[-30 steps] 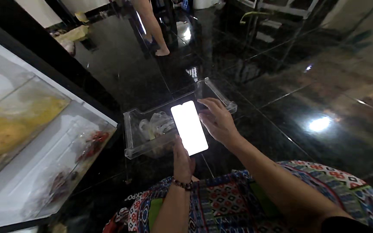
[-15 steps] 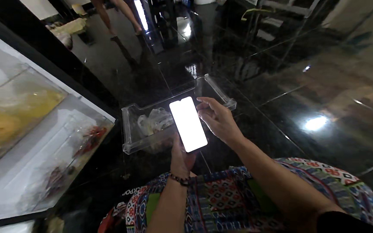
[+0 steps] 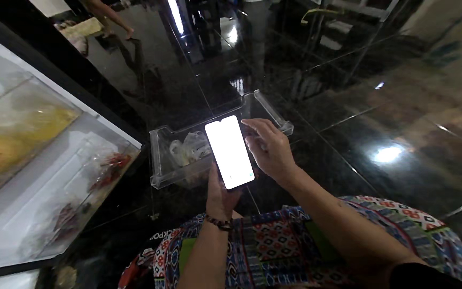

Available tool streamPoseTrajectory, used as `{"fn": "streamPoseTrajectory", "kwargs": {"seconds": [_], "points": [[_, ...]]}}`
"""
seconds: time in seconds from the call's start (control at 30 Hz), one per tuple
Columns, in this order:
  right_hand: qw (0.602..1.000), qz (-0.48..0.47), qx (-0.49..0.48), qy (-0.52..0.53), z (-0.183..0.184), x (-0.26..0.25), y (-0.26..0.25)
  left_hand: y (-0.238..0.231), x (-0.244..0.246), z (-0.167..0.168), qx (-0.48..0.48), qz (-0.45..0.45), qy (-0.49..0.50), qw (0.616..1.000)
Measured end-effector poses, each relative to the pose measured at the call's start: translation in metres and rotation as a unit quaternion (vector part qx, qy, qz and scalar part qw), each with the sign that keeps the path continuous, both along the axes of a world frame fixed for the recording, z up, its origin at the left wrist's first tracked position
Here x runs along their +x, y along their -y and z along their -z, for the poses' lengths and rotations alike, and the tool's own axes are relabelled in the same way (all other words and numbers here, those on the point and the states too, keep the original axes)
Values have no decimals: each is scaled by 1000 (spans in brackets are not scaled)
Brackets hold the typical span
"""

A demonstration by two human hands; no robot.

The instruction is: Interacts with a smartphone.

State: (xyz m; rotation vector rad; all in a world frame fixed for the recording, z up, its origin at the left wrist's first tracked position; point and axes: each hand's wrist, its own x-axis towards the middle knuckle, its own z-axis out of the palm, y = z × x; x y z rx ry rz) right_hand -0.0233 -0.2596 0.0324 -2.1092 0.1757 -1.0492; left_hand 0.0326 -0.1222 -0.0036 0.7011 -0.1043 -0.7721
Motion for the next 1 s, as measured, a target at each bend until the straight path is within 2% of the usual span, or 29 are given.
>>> {"fn": "streamPoseTrajectory", "kwargs": {"seconds": [0.1, 0.23, 0.33, 0.47, 0.67, 1.0], "points": [[995, 19, -89, 38, 7, 3, 1, -2, 4, -4, 23, -29, 22, 999], [984, -23, -160, 77, 17, 7, -1, -11, 13, -14, 43, -85, 45, 994], [975, -62, -202, 67, 25, 7, -8, -18, 25, -19, 36, -140, 64, 987], [965, -67, -251, 43, 35, 8, -21, -26, 37, -23, 24, -184, 71, 980], [955, -74, -286, 19, 44, 10, -30, -31, 46, -22, -9, -180, 34, 983], [951, -74, -300, 14, 50, 13, -30, -30, 44, -19, -14, -174, 57, 983]]}}
